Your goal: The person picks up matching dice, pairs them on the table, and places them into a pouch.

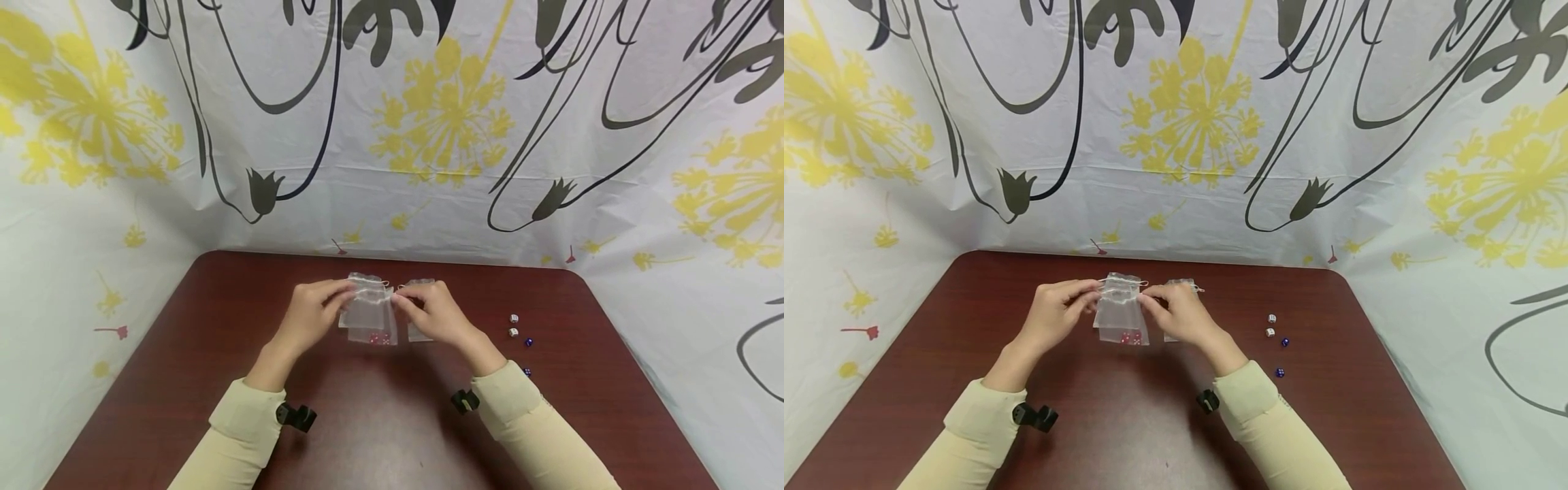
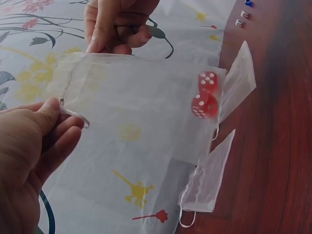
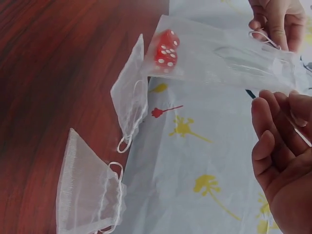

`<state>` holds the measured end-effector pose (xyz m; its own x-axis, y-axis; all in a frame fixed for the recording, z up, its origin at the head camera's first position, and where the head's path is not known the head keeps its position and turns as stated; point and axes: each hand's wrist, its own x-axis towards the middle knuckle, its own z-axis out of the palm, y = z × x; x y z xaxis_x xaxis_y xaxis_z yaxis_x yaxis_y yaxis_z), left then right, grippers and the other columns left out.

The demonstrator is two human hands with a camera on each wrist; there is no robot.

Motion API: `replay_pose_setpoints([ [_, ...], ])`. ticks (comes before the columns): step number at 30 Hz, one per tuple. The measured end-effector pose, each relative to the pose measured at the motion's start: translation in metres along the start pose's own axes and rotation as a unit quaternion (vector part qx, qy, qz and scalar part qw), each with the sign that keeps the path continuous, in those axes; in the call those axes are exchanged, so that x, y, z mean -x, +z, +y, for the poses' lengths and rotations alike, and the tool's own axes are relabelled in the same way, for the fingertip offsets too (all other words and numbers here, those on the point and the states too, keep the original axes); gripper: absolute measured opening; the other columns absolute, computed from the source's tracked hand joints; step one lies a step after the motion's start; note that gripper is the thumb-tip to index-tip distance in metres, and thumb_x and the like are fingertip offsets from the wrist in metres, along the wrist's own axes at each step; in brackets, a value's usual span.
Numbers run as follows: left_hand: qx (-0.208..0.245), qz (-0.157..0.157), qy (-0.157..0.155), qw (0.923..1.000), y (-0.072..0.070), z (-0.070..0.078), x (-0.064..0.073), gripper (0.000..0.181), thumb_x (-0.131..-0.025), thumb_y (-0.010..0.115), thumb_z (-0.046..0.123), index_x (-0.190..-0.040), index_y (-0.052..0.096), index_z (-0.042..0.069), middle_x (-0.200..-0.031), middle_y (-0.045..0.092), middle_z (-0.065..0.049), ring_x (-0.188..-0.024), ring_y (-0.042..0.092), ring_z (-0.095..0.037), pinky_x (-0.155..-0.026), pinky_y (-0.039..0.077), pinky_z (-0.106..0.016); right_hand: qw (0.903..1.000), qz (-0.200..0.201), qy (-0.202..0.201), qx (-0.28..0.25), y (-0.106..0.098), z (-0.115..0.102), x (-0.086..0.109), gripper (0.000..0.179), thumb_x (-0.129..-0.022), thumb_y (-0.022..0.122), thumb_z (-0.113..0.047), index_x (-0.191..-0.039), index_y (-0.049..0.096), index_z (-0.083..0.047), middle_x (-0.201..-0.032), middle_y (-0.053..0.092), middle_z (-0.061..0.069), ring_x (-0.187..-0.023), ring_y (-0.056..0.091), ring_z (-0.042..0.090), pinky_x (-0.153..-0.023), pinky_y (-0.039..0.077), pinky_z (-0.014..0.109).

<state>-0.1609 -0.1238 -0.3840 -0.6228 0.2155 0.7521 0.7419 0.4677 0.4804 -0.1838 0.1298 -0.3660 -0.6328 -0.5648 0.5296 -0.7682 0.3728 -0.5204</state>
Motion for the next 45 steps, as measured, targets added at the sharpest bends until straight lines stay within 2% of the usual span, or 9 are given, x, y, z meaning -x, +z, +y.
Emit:
replay_pose_setpoints([
  [5,0.032,0.041,0.002,0.9987,-0.002,-0.001,-0.003,0.016,-0.083,0.078,-0.007,-0.099,0.076,-0.006,-0.078,0.075,-0.012,-0.060,0.070,-0.017,-0.059,0.056,-0.017,0.9992,0.024,0.005,-0.031,-0.002,0.000,-0.002,0.014,-0.098,0.066,-0.005,-0.089,0.077,-0.003,-0.071,0.071,0.006,-0.053,0.065,0.024,-0.052,0.055,0.024],
  [8,0.023,0.042,-0.005,0.9988,-0.005,-0.002,-0.005,0.012,-0.086,0.077,-0.006,-0.098,0.077,-0.005,-0.079,0.074,-0.010,-0.062,0.069,-0.016,-0.059,0.056,-0.020,0.9989,0.039,0.008,-0.026,-0.004,-0.001,-0.003,0.012,-0.097,0.067,-0.005,-0.090,0.077,-0.003,-0.068,0.070,0.005,-0.053,0.065,0.025,-0.052,0.055,0.030],
  [14,-0.026,-0.060,-0.063,0.9959,-0.008,0.004,-0.004,0.038,-0.087,0.082,0.022,-0.117,0.072,0.001,-0.094,0.070,-0.007,-0.071,0.064,-0.015,-0.062,0.054,-0.030,0.9985,0.053,0.008,-0.010,-0.006,-0.003,-0.006,0.014,-0.097,0.067,-0.006,-0.087,0.077,-0.005,-0.063,0.067,-0.003,-0.052,0.062,0.014,-0.049,0.053,0.032],
  [16,-0.057,-0.092,-0.066,0.9919,-0.007,0.006,-0.004,0.040,-0.086,0.082,0.030,-0.114,0.073,0.003,-0.088,0.068,-0.004,-0.068,0.061,-0.016,-0.060,0.051,-0.032,0.9986,0.052,0.008,-0.011,-0.007,-0.003,-0.007,0.015,-0.097,0.067,-0.007,-0.086,0.077,-0.005,-0.063,0.066,-0.004,-0.052,0.062,0.013,-0.048,0.053,0.033],
  [18,-0.087,-0.101,-0.056,0.9894,-0.007,0.008,-0.004,0.034,-0.087,0.081,0.031,-0.107,0.076,0.004,-0.083,0.069,-0.002,-0.067,0.062,-0.016,-0.061,0.051,-0.033,0.9986,0.050,0.009,-0.014,-0.007,-0.004,-0.007,0.015,-0.098,0.067,-0.007,-0.086,0.077,-0.005,-0.063,0.067,-0.004,-0.052,0.062,0.014,-0.048,0.053,0.034],
  [21,-0.105,-0.084,-0.024,0.9906,-0.008,0.007,-0.004,0.019,-0.089,0.079,0.021,-0.097,0.079,0.004,-0.078,0.071,-0.003,-0.065,0.063,-0.018,-0.061,0.053,-0.036,0.9986,0.048,0.014,-0.016,-0.007,-0.004,-0.007,0.016,-0.098,0.067,-0.007,-0.085,0.077,-0.004,-0.064,0.067,-0.004,-0.052,0.062,0.012,-0.049,0.053,0.034],
  [27,-0.136,-0.037,0.024,0.9897,-0.016,0.001,-0.002,0.012,-0.086,0.082,0.015,-0.095,0.081,0.006,-0.077,0.072,-0.003,-0.065,0.066,-0.017,-0.061,0.055,-0.036,0.9984,0.054,0.012,-0.015,-0.008,-0.001,-0.006,0.014,-0.097,0.068,-0.006,-0.086,0.077,-0.006,-0.065,0.069,-0.002,-0.053,0.060,0.003,-0.050,0.053,0.028],
  [35,-0.192,0.010,0.060,0.9796,-0.035,-0.006,0.004,0.011,-0.084,0.083,0.015,-0.089,0.080,0.006,-0.074,0.072,-0.003,-0.064,0.067,-0.021,-0.055,0.055,-0.039,0.9986,0.052,0.003,-0.010,-0.005,0.000,-0.004,0.015,-0.096,0.068,-0.004,-0.086,0.078,-0.006,-0.069,0.071,-0.001,-0.053,0.062,0.013,-0.048,0.052,0.030],
  [45,-0.237,0.031,0.077,0.9680,-0.060,-0.015,0.018,0.009,-0.082,0.082,0.008,-0.090,0.079,0.004,-0.077,0.073,-0.008,-0.069,0.071,-0.027,-0.059,0.058,-0.045,0.9981,0.055,-0.012,0.025,-0.004,0.000,-0.003,0.012,-0.095,0.069,-0.004,-0.087,0.078,-0.005,-0.070,0.072,0.004,-0.054,0.061,0.005,-0.048,0.051,0.025],
])
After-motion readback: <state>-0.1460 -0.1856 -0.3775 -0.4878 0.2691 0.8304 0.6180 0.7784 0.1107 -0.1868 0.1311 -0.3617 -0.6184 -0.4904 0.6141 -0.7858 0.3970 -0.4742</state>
